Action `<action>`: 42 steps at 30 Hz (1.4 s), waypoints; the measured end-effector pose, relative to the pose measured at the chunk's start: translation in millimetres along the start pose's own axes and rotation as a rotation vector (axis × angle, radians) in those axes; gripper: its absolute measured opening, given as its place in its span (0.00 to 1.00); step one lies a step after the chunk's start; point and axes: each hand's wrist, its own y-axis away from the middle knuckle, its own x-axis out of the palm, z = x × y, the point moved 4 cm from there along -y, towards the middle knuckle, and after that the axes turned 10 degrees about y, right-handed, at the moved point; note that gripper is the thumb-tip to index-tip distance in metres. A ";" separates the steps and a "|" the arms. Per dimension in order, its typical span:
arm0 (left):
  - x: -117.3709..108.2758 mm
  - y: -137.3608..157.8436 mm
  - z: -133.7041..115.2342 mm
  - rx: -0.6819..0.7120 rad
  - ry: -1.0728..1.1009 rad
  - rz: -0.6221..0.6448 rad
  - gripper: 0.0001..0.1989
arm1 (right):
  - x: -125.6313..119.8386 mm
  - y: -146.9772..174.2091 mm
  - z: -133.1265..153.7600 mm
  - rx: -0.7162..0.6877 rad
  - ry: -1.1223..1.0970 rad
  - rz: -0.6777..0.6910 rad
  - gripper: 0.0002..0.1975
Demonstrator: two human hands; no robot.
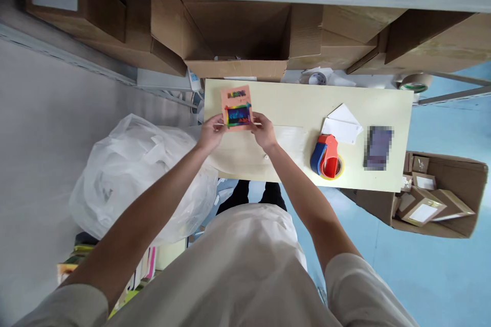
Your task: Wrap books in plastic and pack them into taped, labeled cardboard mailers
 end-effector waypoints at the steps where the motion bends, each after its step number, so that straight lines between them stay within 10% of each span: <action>1: 13.1 13.1 -2.6 -0.025 0.033 0.047 0.15 | -16.5 13.9 -5.6 -0.007 0.027 -0.032 0.19; 7: 97.2 84.4 1.5 -0.136 0.073 0.297 0.20 | -93.2 95.7 -70.8 0.080 0.202 -0.245 0.19; 14: 147.8 111.6 20.1 -0.094 -0.123 0.438 0.19 | -111.1 135.2 -118.7 0.098 0.395 -0.364 0.20; 23: 160.3 114.8 11.7 0.025 -0.311 0.426 0.17 | -102.6 139.0 -122.3 0.042 0.790 -0.375 0.24; 31: 159.4 118.8 9.6 0.106 -0.368 0.507 0.22 | -94.9 133.3 -122.9 0.099 0.648 -0.429 0.33; 42: 154.8 117.3 9.7 0.023 -0.210 0.446 0.21 | -106.9 126.6 -91.3 0.214 0.637 -0.335 0.04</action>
